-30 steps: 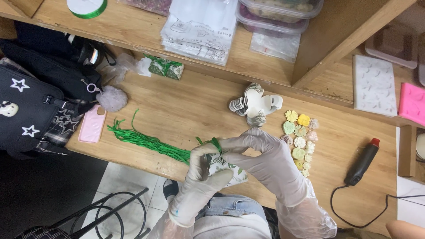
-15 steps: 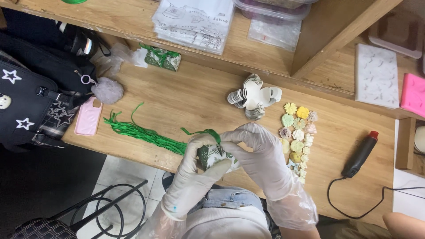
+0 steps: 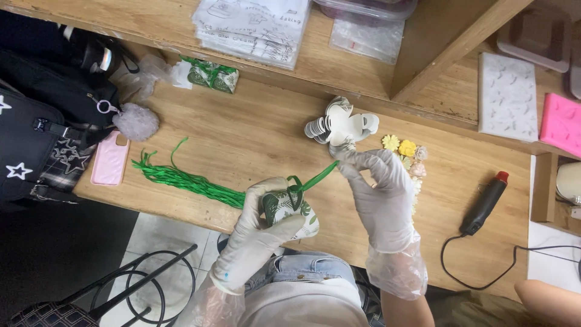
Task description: The person puts decorative wax items into small plastic bags, seals the bags with green twist ties, and places the packaged items into paper holders.
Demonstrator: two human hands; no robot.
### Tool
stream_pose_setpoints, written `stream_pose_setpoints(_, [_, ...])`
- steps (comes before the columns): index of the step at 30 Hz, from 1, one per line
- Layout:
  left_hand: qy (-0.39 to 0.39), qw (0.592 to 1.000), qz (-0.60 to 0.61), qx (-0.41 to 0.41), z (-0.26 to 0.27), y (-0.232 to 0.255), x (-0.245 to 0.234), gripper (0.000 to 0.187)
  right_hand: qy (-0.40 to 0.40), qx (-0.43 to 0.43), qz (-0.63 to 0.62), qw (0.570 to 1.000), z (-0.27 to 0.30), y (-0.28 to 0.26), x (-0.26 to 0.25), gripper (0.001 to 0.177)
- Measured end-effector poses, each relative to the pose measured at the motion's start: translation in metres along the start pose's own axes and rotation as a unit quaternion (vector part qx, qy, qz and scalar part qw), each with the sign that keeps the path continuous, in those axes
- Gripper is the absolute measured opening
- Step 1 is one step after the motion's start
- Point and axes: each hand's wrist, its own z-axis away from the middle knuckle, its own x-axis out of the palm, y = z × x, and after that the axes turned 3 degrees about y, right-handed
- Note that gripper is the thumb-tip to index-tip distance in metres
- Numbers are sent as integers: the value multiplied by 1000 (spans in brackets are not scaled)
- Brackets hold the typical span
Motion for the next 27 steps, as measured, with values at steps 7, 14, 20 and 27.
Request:
stream_pose_setpoints(7, [-13,994,-48,-96,-5,-25,-21,66,129,18,13,991,-11,36,-13,12])
stream_pose_setpoints(14, [57,958,-270,80,-65,-144,-86,86,150,237,-252,926,-20,65,-41,9])
stream_pose_setpoints(20, [131,894,-422,73,-139,-221,-112,78,81,314,-270,907,6,89,-27,9])
stream_pose_setpoints(27, [65,802,-560,198,-198,-225,-131,89,75,319,-205,922,16,56,-31,12])
